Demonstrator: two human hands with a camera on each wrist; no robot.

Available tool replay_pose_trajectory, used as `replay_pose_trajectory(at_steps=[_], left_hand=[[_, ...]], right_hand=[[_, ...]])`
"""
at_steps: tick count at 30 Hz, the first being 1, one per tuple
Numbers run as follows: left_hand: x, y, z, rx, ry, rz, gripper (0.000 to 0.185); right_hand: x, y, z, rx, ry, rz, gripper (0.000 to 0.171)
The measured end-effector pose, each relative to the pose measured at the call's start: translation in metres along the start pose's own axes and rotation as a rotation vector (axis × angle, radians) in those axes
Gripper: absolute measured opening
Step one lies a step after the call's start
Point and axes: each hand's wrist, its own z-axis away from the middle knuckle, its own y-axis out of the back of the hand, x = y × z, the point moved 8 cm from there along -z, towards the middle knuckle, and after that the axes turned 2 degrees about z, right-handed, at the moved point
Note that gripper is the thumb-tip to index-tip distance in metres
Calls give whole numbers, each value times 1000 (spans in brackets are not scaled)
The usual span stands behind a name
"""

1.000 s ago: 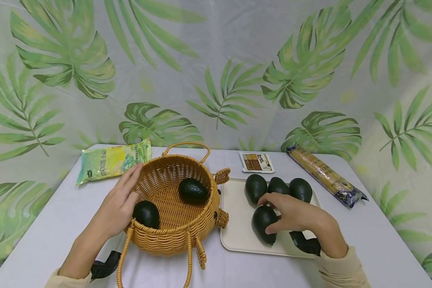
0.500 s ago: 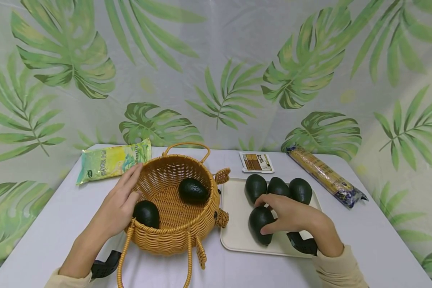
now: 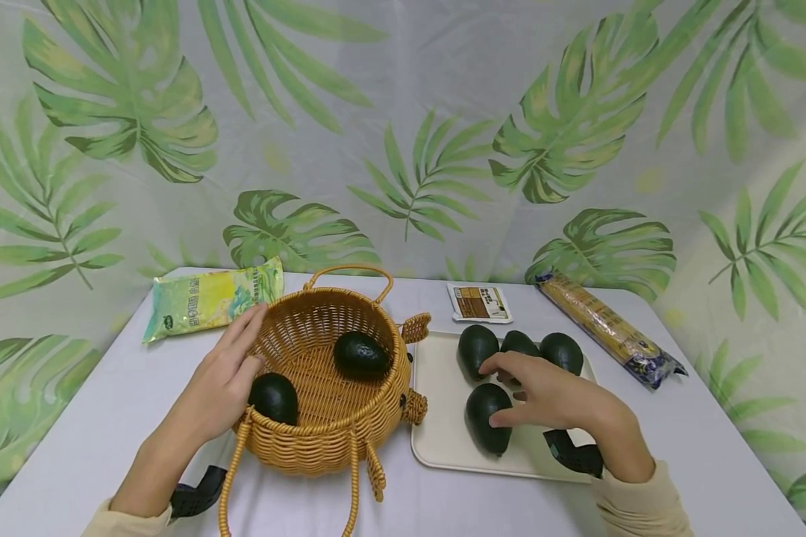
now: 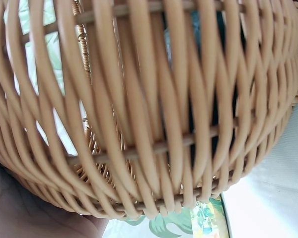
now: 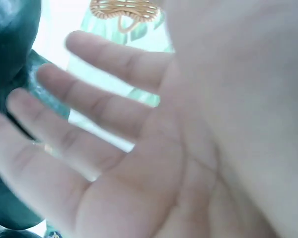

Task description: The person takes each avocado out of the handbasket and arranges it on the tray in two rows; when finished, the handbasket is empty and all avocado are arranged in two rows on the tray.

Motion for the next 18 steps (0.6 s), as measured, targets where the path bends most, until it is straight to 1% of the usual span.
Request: replay_pose_trajectory(at_steps=[4, 6, 8, 13, 18], left_hand=[[-1, -1, 0, -12, 8, 3, 60], [-1, -1, -1, -19, 11, 4, 60], [-1, -2, -1, -22, 11, 4, 60], [0, -1, -1, -17, 16, -1, 60], [-1, 0, 0, -12, 16, 5, 60]], right_hand=[[-7, 7, -1, 60, 54, -39, 61], [-10, 10, -2, 100, 81, -72, 58], [-15, 14, -3, 142, 109, -81, 54], [-28, 23, -7, 232, 174, -46, 47], [-46, 31, -13, 277, 230, -20, 44]])
